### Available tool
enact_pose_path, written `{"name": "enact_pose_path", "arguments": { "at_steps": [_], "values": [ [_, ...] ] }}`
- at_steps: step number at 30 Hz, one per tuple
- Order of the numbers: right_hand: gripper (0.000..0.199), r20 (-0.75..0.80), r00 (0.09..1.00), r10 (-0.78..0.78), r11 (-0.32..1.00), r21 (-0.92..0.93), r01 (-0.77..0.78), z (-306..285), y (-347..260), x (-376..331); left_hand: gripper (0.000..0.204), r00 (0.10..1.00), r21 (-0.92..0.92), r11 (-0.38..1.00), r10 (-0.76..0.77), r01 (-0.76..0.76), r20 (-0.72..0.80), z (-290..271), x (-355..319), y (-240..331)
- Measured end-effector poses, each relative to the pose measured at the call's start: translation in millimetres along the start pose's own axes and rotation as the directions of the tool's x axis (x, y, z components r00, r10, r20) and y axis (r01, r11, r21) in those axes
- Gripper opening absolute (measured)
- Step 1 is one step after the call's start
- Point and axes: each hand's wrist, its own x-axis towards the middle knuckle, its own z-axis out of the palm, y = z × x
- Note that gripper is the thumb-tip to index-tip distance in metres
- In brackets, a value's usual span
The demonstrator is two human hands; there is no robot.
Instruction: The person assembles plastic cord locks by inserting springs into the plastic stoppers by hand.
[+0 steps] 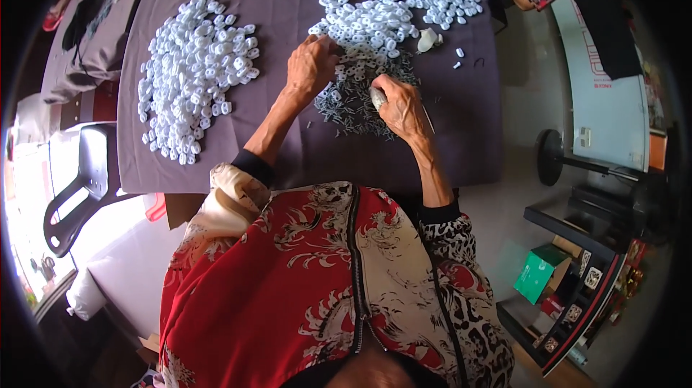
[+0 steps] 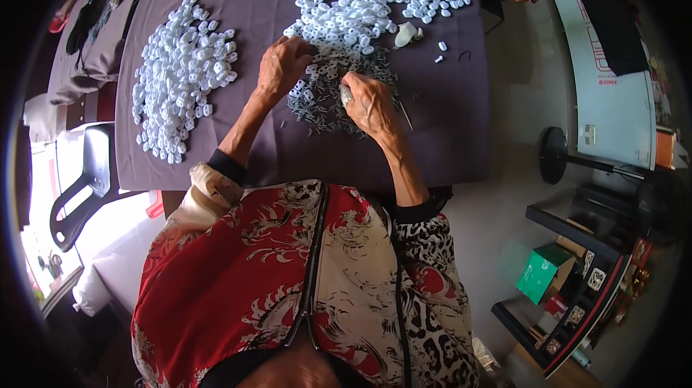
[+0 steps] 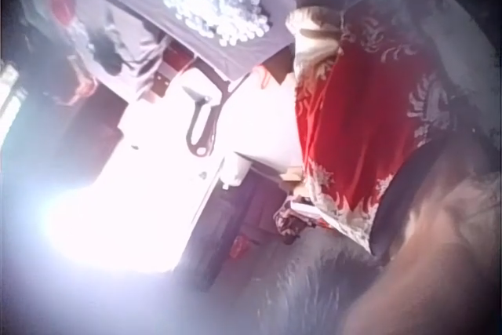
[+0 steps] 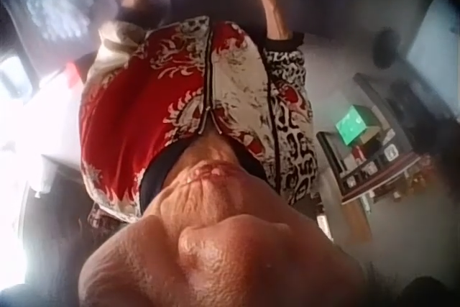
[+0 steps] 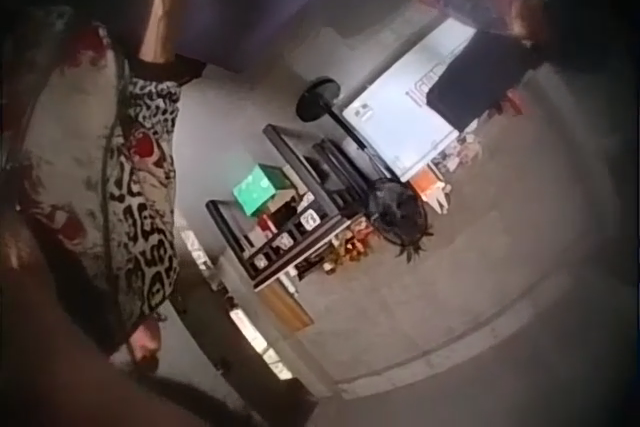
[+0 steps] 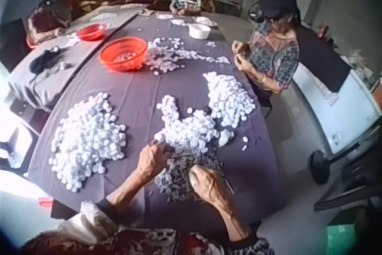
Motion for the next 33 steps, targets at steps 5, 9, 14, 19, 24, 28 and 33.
{"name": "enact_pose_path", "arguments": {
  "at_steps": [5,9,14,19,24,28,33],
  "values": [
    [0.015,-0.051,0.998,0.025,0.996,0.09,-0.021,-1,2,-6,0.018,0.999,-0.029,0.999,0.041,-0.042,-0.025,6,-5,-2],
    [0.013,-0.031,0.999,0.029,0.992,0.123,-0.025,-1,3,-5,0.016,0.995,0.002,0.998,0.057,-0.057,-0.078,6,-8,4],
    [0.014,-0.104,0.994,0.038,0.969,0.247,-0.012,-4,-1,-4,0.013,0.998,0.113,0.993,0.03,-0.024,-0.05,4,-8,1],
    [0.017,-0.098,0.992,0.074,0.956,0.289,-0.043,-2,-3,-3,0.012,0.995,0.119,0.989,0.088,-0.082,-0.046,2,-9,-1],
    [0.023,-0.014,0.976,0.216,0.819,0.546,-0.174,-10,3,3,0.013,0.999,-0.203,0.979,-0.038,0.031,-0.033,-11,-12,6],
    [0.026,-0.01,0.978,0.207,0.667,0.733,-0.133,-20,-1,12,0.013,0.972,-0.601,0.764,-0.192,0.235,0.136,-25,-20,12],
    [0.021,-0.065,0.992,0.112,0.515,0.857,-0.002,-27,-12,24,0.015,0.906,-0.824,0.381,-0.122,0.42,0.405,-31,-28,26]
  ]
}}
